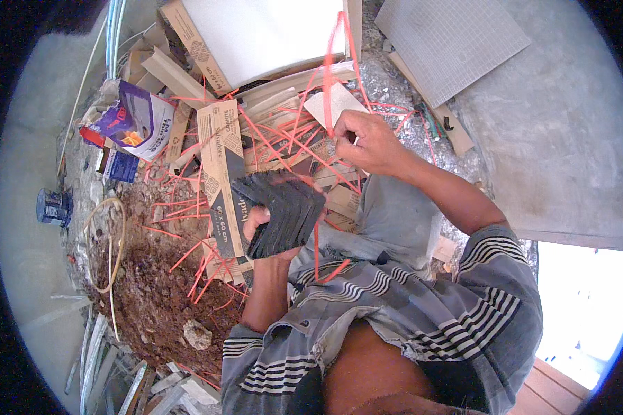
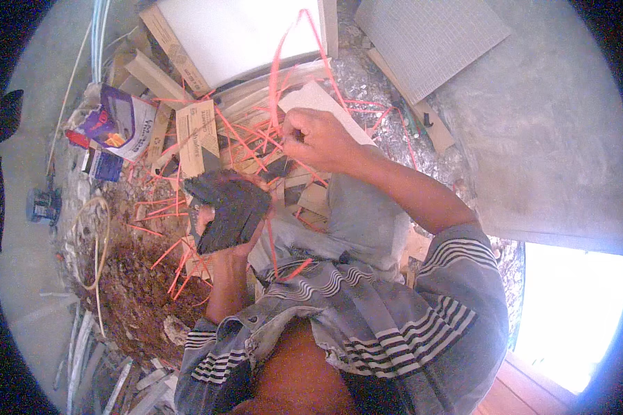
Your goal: The person sits on the floor and repeatedly picks up, inspects, and stacks small black objects. They handle the items one at a time, turning them over and aligning them into a neat pile.
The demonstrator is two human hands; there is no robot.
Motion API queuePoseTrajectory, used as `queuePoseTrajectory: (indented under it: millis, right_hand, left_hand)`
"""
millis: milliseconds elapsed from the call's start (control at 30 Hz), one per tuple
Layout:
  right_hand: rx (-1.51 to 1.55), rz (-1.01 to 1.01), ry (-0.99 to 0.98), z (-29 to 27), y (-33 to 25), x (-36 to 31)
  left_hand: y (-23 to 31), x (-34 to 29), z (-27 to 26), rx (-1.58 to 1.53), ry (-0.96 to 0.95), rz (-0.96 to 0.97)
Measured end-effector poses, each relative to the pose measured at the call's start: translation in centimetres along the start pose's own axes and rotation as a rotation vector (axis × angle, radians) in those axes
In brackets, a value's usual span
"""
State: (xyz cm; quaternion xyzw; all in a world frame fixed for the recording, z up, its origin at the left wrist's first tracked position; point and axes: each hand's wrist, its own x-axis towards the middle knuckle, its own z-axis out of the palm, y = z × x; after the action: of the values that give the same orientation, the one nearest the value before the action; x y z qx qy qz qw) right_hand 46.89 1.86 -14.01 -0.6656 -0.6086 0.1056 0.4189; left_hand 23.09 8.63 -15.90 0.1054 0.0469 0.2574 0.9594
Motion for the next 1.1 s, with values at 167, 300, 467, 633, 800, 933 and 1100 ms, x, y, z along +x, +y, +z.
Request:
queuePoseTrajectory:
  millis: [167, 300, 467, 633, 800, 933, 1100]
  right_hand:
    - [-0.286, 0.081, 0.055, -2.4, 3.5, 0.9]
    - [-0.448, 0.389, -0.149, -4.7, 4.3, 0.7]
    - [-0.139, 0.207, -0.033, -4.2, 0.9, 0.1]
    - [0.378, 0.171, -0.234, -0.8, -2.8, -0.5]
    - [0.240, 0.190, -0.112, -0.7, -3.4, -0.7]
    - [0.000, 0.169, 0.237, -2.7, -1.6, -0.6]
    - [0.235, 0.141, 0.614, -4.8, -0.3, -1.4]
  left_hand:
    - [1.2, -0.6, -0.4, 0.155, 0.029, 0.059]
    - [2.3, -0.6, -1.3, 0.255, 0.147, 0.163]
    - [1.4, -0.1, -1.6, 0.531, 0.271, 0.175]
    - [-0.3, 0.0, -0.7, 0.749, 0.332, -0.004]
    - [-0.7, -0.2, -1.9, 0.697, 0.243, 0.117]
    - [1.2, 2.0, -6.2, 0.658, 0.319, 0.177]
    - [1.5, 7.7, -14.7, 1.512, 0.425, -0.005]
